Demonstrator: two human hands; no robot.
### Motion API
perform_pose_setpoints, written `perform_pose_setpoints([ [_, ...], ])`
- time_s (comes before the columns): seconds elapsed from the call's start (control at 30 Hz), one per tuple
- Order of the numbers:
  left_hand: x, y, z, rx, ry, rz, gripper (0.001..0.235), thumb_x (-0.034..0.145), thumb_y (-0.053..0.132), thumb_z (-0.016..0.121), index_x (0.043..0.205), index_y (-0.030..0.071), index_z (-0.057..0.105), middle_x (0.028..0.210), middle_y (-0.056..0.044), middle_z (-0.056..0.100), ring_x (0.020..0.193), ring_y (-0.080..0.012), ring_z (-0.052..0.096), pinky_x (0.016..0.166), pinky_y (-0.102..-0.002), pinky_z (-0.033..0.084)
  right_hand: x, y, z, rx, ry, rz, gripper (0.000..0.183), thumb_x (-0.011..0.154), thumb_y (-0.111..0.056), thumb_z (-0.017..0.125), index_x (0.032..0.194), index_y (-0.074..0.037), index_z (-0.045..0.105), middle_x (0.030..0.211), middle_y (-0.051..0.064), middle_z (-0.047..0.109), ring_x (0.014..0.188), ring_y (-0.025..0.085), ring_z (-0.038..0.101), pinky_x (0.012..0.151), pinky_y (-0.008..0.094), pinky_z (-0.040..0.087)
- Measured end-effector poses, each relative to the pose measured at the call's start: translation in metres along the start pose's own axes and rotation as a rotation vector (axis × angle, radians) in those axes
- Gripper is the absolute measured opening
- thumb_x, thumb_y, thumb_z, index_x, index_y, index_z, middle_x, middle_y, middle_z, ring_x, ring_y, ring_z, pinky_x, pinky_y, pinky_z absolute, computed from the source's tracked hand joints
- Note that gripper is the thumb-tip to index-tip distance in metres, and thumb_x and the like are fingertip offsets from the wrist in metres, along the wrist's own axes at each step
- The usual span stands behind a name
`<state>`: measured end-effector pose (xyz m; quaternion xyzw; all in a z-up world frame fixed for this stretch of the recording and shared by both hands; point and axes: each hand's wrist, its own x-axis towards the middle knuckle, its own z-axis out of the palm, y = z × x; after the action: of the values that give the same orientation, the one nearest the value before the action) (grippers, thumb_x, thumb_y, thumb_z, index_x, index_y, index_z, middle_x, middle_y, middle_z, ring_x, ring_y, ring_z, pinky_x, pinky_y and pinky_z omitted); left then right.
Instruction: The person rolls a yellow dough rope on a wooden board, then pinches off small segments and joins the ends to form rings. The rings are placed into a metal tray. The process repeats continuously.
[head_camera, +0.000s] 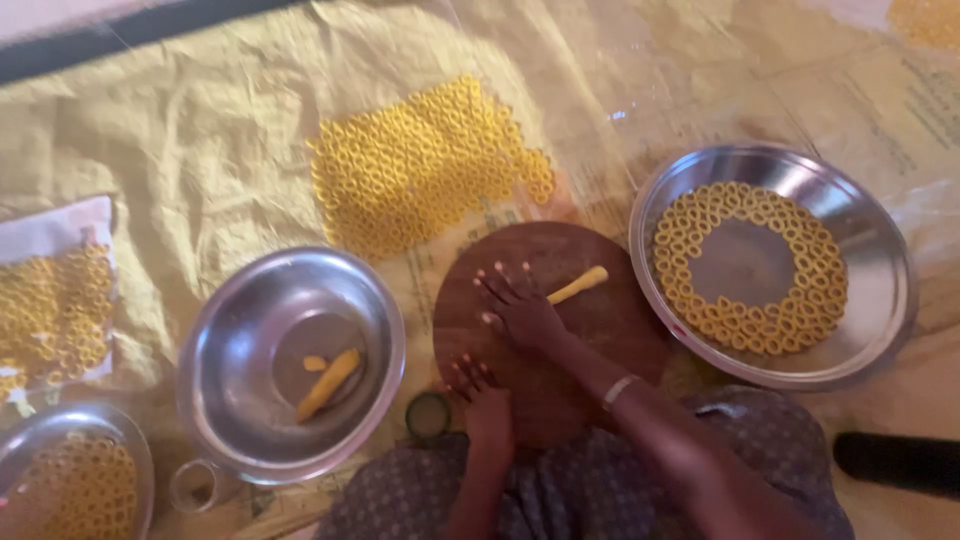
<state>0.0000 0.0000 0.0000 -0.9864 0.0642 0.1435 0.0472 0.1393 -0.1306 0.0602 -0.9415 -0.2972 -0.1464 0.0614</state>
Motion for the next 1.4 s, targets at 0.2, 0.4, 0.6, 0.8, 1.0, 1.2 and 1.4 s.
perform_pose_setpoints([
  [0.2,-0.001,0.0,-0.017,-0.045,0.026,-0.039,0.067,0.097,0.018,0.054,0.157,-0.003,0.034,0.166,-0.033,0.004,0.152,-0.0554,0.006,0.117,-0.075,0.012,0.001,-0.021,-0.028,-0.167,-0.124,0.028,0.059,0.101,-0.04,0.051,0.154,-0.015,0.042,0.164,0.01,0.033,0.15,0.036,0.024,0.116,0.067,0.015],
  [0.4,-0.011,-0.008,-0.05,-0.235,-0.009,-0.001,0.065,0.097,0.022,0.059,0.154,0.001,0.035,0.168,-0.03,0.003,0.154,-0.0553,0.001,0.121,-0.073,0.009,-0.101,-0.056,-0.074,-0.062,-0.276,-0.054,0.063,0.102,-0.033,0.048,0.159,-0.01,0.034,0.166,0.01,0.03,0.155,0.033,0.02,0.122,0.058,0.014],
  [0.6,-0.014,-0.007,-0.063,-0.128,-0.095,-0.002,0.083,0.093,0.022,0.066,0.161,-0.005,0.025,0.167,-0.034,0.0,0.153,-0.0539,0.001,0.119,-0.069,0.01,-0.135,-0.073,-0.1,0.061,-0.193,0.011,0.066,0.104,-0.03,0.044,0.163,-0.007,0.027,0.17,0.01,0.027,0.159,0.026,0.015,0.127,0.052,0.009],
  [0.8,-0.002,0.001,-0.031,-0.11,0.041,-0.042,0.068,0.1,0.022,0.054,0.158,-0.004,0.028,0.167,-0.033,0.005,0.152,-0.0558,0.005,0.118,-0.073,0.014,-0.07,-0.051,-0.045,-0.048,-0.238,-0.057,0.058,0.104,-0.034,0.049,0.153,-0.005,0.039,0.167,0.014,0.028,0.154,0.033,0.023,0.124,0.058,0.016],
  [1.0,0.003,0.005,-0.019,-0.278,0.022,-0.06,0.069,0.101,0.029,0.048,0.158,-0.002,0.024,0.167,-0.029,0.003,0.154,-0.0518,0.002,0.119,-0.073,0.01,0.01,-0.028,-0.01,-0.146,-0.011,-0.033,0.058,0.102,-0.04,0.051,0.15,-0.008,0.045,0.167,0.009,0.03,0.154,0.032,0.026,0.119,0.063,0.025],
  [1.2,-0.008,0.0,-0.046,-0.075,-0.162,0.019,0.073,0.1,0.022,0.055,0.162,0.0,0.022,0.169,-0.034,0.0,0.153,-0.0572,0.0,0.118,-0.072,0.009,-0.057,-0.047,-0.035,-0.143,-0.154,-0.109,0.071,0.1,-0.039,0.054,0.158,-0.003,0.034,0.165,0.017,0.026,0.151,0.039,0.022,0.117,0.063,0.024],
  [1.4,-0.012,-0.003,-0.041,-0.147,0.042,-0.007,0.071,0.099,0.024,0.053,0.159,-0.002,0.024,0.167,-0.033,0.006,0.153,-0.0544,0.005,0.119,-0.071,0.012,-0.12,-0.052,-0.084,0.593,-0.232,0.097,0.06,0.103,-0.019,0.053,0.158,-0.003,0.038,0.166,0.018,0.035,0.156,0.036,0.027,0.124,0.047,0.025],
])
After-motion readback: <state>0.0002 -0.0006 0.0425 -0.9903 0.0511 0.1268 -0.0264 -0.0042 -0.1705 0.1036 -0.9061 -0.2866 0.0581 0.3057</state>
